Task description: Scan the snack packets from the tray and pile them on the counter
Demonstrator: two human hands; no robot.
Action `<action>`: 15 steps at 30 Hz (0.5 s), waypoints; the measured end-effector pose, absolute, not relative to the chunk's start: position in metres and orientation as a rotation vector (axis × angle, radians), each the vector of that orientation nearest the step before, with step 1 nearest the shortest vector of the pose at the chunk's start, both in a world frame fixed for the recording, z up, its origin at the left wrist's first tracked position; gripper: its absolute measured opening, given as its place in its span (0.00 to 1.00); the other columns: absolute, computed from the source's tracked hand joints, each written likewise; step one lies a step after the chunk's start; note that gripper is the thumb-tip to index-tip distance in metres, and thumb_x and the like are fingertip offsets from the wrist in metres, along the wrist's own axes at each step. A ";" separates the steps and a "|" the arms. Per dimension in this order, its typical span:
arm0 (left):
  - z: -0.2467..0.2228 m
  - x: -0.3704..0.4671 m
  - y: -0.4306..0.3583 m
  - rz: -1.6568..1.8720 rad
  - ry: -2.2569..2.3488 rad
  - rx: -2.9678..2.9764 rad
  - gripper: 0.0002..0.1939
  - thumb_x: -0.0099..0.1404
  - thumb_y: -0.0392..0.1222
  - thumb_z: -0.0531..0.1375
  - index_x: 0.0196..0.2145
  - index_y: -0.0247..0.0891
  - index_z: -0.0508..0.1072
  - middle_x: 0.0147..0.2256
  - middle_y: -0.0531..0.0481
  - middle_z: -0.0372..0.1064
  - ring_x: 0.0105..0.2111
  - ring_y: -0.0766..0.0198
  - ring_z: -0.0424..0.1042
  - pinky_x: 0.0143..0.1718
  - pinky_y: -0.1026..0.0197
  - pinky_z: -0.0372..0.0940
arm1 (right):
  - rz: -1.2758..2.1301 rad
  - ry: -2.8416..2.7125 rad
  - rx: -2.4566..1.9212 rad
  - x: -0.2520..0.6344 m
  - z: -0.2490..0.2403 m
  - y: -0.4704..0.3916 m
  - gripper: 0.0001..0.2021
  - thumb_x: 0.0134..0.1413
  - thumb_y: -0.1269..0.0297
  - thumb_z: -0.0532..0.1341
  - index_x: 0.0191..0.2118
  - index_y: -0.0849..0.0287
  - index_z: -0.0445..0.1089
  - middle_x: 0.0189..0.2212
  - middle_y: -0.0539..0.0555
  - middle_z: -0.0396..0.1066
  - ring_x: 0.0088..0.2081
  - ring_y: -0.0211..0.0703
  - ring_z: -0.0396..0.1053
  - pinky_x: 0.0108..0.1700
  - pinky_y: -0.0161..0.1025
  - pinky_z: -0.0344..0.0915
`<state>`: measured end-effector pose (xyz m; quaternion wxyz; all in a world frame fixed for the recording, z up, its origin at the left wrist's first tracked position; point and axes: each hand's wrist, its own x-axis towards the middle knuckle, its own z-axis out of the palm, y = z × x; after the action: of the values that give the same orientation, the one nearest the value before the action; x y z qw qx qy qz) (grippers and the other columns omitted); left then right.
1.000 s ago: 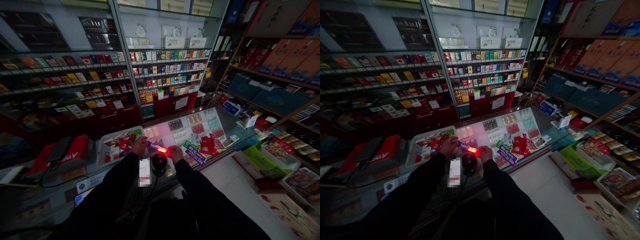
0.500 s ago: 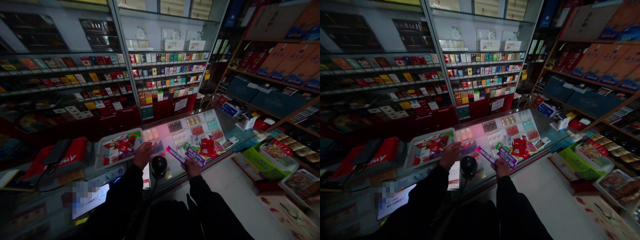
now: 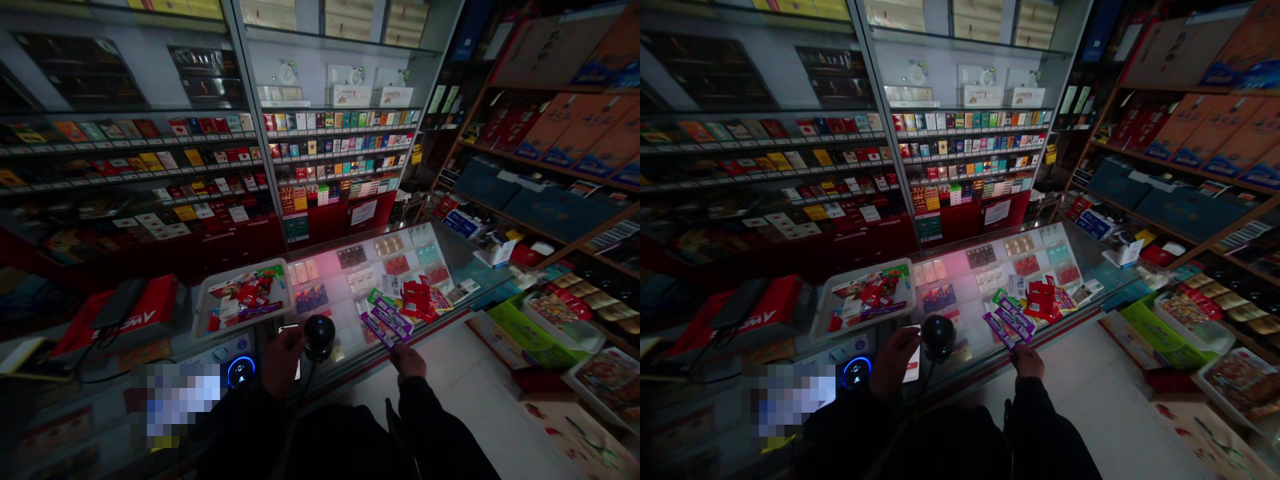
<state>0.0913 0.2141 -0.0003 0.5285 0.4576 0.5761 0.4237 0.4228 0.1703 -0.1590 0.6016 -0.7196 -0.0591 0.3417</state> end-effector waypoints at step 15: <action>0.010 0.073 0.192 0.807 1.407 1.198 0.18 0.55 0.52 0.65 0.39 0.39 0.77 0.38 0.44 0.80 0.41 0.52 0.78 0.45 0.52 0.70 | 0.832 -0.052 -1.618 0.426 -0.159 0.164 0.23 0.22 0.57 0.71 0.31 0.60 0.72 0.24 0.51 0.74 0.29 0.47 0.75 0.29 0.41 0.74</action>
<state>0.0734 0.1922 0.0098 0.5333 0.5027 0.5902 0.3385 0.4261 0.1641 -0.1592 0.6137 -0.7019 -0.0224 0.3609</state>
